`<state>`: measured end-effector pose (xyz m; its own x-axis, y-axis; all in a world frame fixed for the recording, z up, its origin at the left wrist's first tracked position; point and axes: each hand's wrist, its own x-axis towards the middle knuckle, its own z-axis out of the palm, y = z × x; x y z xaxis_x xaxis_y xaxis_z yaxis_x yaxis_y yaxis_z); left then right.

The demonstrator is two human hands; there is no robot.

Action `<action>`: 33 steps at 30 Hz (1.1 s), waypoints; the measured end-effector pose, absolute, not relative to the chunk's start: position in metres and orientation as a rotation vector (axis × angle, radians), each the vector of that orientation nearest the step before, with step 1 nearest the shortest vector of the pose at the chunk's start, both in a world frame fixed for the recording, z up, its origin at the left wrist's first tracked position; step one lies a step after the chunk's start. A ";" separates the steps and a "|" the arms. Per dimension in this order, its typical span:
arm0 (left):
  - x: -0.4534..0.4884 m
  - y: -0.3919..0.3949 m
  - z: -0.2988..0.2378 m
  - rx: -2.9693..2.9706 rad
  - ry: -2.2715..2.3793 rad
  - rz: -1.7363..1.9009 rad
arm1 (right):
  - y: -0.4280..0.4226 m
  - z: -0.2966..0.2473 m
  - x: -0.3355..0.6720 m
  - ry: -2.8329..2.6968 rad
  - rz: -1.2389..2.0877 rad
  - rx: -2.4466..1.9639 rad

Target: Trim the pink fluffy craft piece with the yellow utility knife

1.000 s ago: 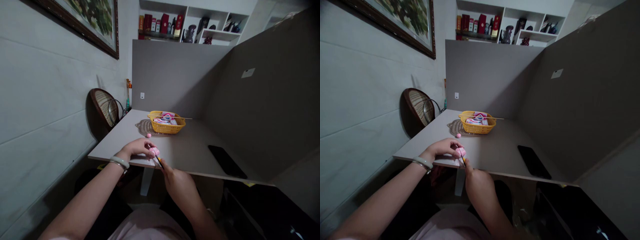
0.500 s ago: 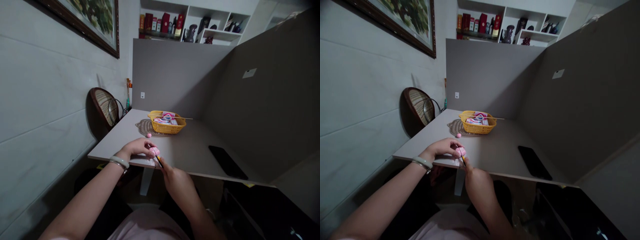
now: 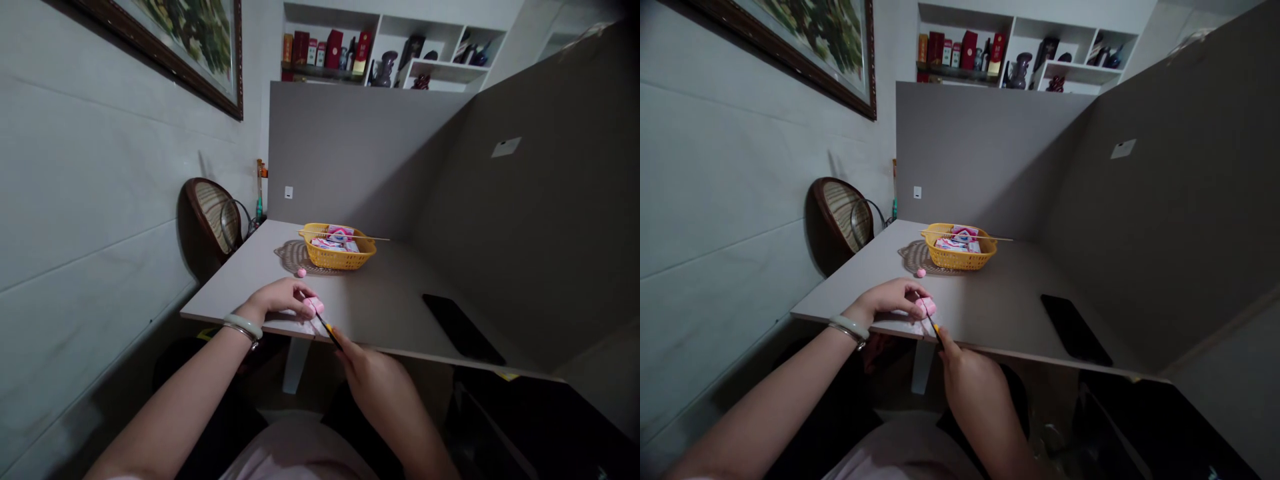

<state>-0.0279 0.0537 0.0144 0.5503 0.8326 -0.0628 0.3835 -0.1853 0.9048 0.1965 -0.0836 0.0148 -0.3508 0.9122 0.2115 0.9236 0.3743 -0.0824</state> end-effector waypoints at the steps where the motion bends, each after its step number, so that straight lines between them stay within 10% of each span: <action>1: -0.028 0.054 0.014 1.776 1.003 0.560 | -0.086 0.016 0.200 -2.422 -0.073 -1.641; 33: -0.029 0.054 0.017 1.900 1.112 0.628 | -0.090 0.017 0.201 -2.426 -0.021 -1.697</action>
